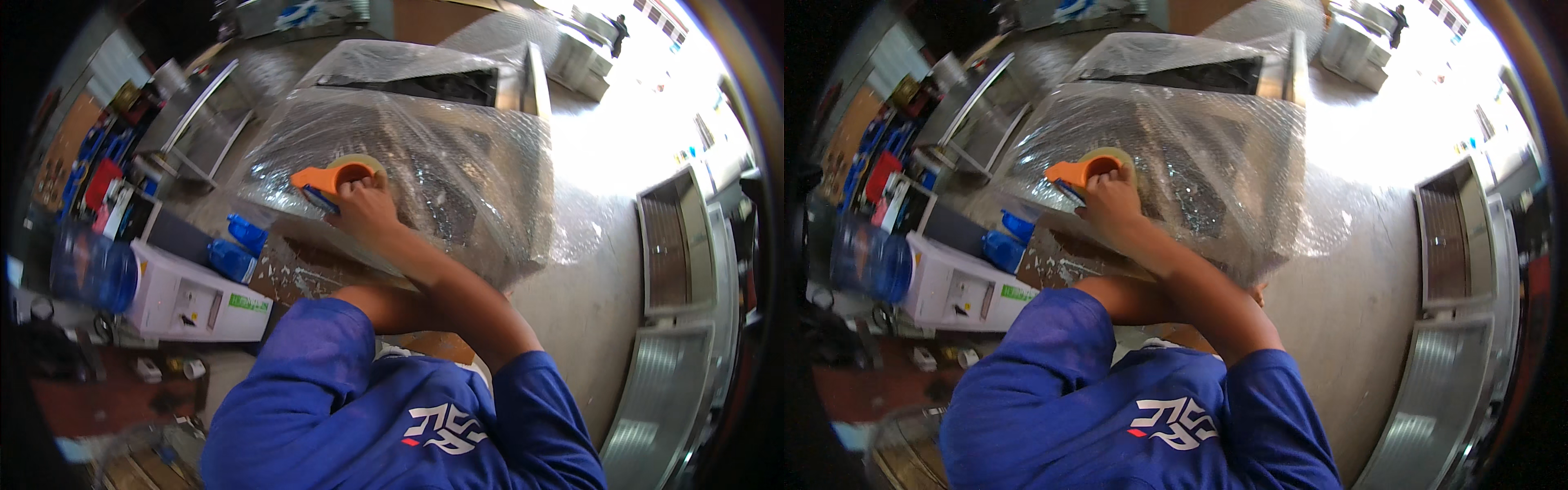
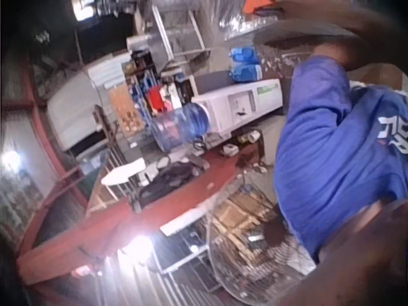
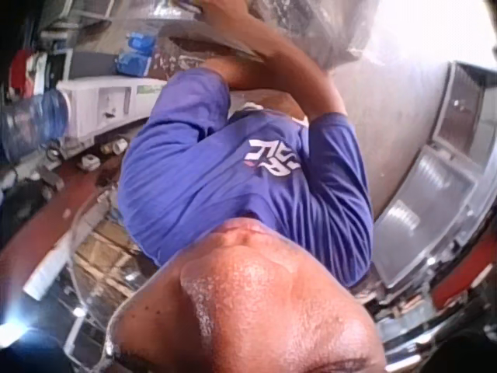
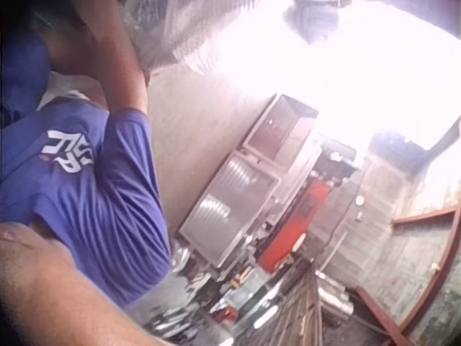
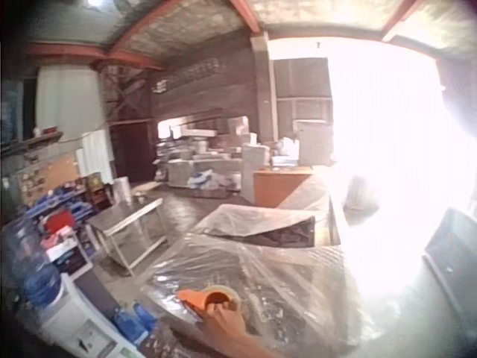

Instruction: The person wraps a large stainless steel appliance with bubble wrap and secures it with packing tape. They then retrieve a roll of bubble wrap, unroll a sheet, and place it over another appliance on a table.

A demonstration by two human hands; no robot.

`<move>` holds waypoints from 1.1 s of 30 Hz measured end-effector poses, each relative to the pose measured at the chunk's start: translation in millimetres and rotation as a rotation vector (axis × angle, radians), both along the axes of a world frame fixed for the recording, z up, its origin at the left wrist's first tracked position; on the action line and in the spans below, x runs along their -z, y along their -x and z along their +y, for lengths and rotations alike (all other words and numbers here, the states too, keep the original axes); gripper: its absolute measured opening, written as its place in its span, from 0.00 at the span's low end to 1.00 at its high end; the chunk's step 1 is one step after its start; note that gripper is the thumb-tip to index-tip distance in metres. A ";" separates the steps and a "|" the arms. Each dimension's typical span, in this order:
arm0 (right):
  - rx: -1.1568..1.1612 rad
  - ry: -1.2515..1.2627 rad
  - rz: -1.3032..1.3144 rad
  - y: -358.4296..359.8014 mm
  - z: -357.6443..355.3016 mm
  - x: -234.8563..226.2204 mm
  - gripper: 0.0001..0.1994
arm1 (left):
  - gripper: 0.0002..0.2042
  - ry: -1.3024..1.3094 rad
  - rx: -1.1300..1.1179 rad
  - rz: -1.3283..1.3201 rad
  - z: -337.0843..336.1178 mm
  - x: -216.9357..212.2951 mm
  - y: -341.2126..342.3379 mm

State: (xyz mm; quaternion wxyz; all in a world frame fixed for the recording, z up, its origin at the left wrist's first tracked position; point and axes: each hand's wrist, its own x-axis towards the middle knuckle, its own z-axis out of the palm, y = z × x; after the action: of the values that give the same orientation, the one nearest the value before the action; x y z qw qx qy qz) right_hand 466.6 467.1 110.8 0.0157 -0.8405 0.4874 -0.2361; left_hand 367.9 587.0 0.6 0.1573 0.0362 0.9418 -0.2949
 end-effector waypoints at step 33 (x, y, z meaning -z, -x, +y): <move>-0.124 -1.561 -2.438 342.2 162.2 211.1 0.18 | 0.03 -0.141 0.069 0.213 -11.4 -22.6 22.2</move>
State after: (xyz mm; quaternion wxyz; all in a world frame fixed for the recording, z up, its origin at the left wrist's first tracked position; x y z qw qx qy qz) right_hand 124.5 629.2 -100.3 0.8683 0.0825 0.1366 -0.4696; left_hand 345.7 575.6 23.2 0.0433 0.0481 0.9698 -0.2352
